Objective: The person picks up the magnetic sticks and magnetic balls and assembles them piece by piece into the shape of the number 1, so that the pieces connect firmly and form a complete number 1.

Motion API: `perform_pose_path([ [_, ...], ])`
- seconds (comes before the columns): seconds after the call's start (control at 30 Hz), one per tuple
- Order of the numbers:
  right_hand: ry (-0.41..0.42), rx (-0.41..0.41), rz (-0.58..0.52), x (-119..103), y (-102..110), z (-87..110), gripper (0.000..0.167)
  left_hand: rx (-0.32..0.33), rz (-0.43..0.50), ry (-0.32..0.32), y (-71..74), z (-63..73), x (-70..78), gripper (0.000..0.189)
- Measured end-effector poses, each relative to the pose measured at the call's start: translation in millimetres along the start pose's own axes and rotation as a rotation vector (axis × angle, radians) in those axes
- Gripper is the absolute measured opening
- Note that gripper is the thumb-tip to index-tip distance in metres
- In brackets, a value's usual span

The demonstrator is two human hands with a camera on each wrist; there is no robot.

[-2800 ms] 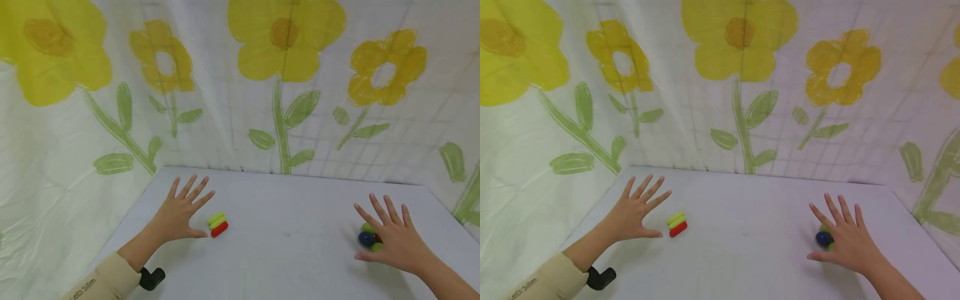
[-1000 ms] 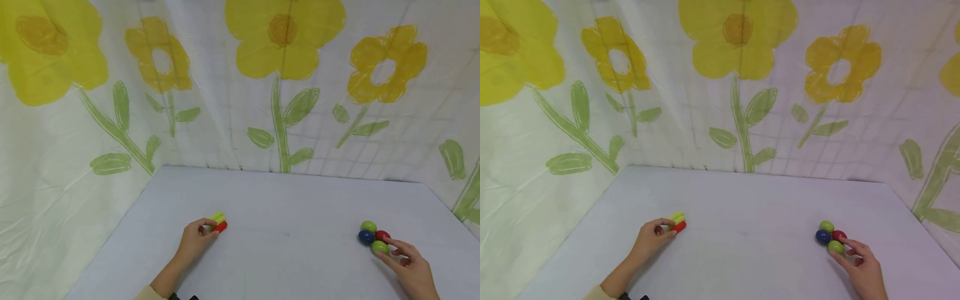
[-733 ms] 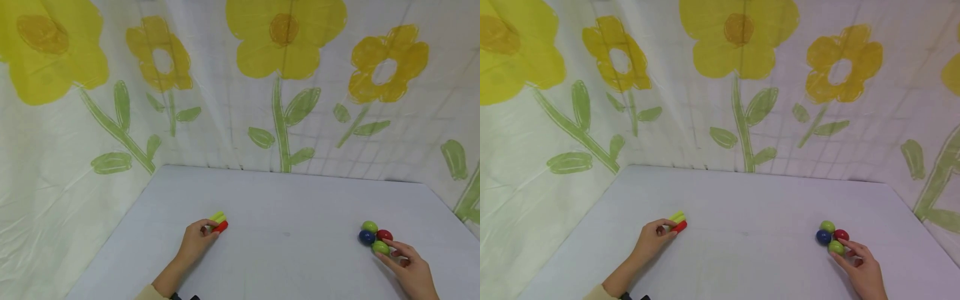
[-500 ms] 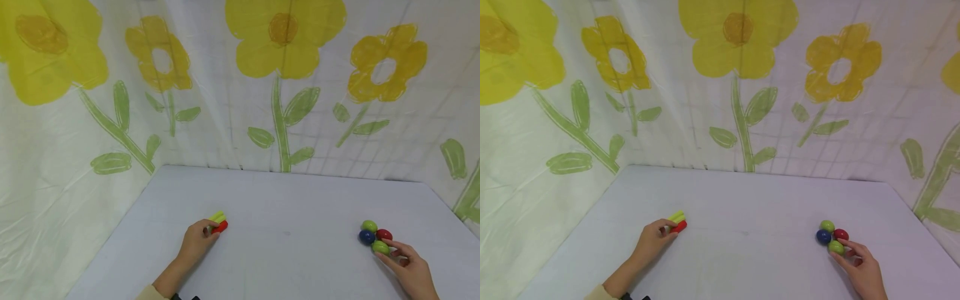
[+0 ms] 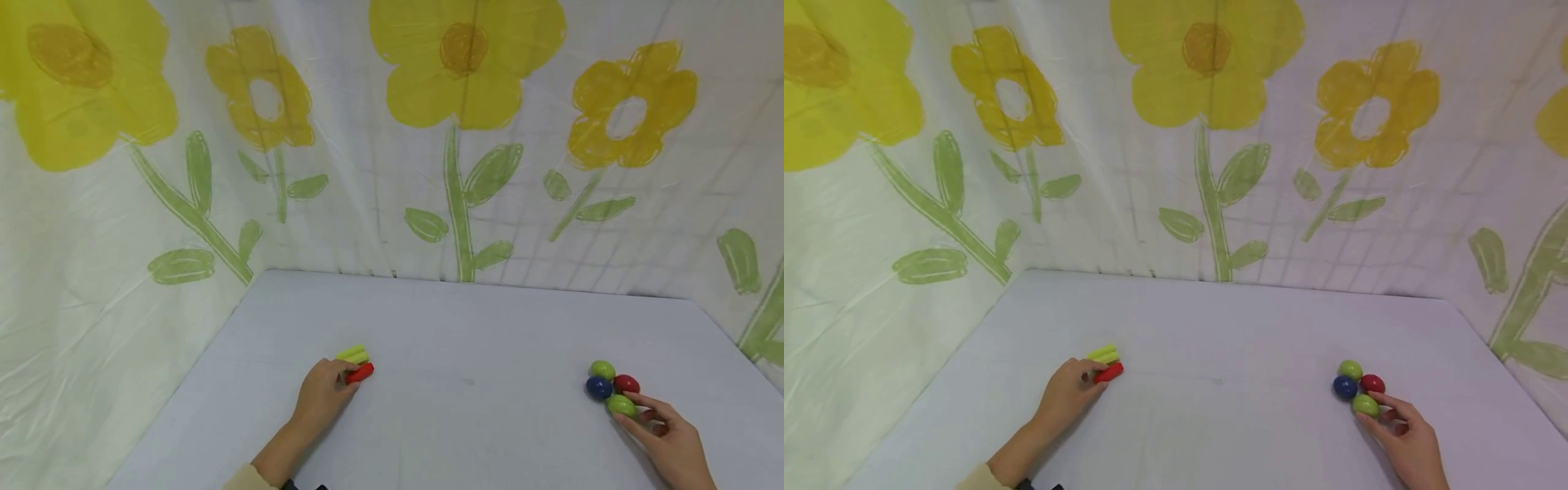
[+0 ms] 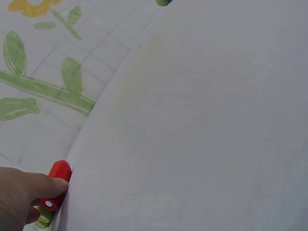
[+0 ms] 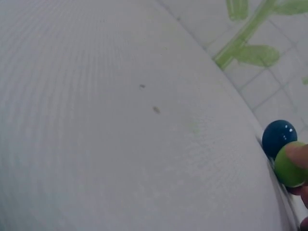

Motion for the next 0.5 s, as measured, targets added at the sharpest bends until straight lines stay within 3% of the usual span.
perform_pose_path([
  [0.5,-0.264,-0.102,-0.079,15,0,-8.3,0.074,0.06,-0.118,-0.033,0.8,-1.6,16.4,0.024],
])
Point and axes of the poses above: each hand's wrist, its own z-axis away from the middle knuckle, its own y-axis out of the back of the hand, x = y × z, the point moved 8 cm from there along -z, towards the middle knuckle, and after that the axes turned 8 degrees about -x, right-handed, at the moved point
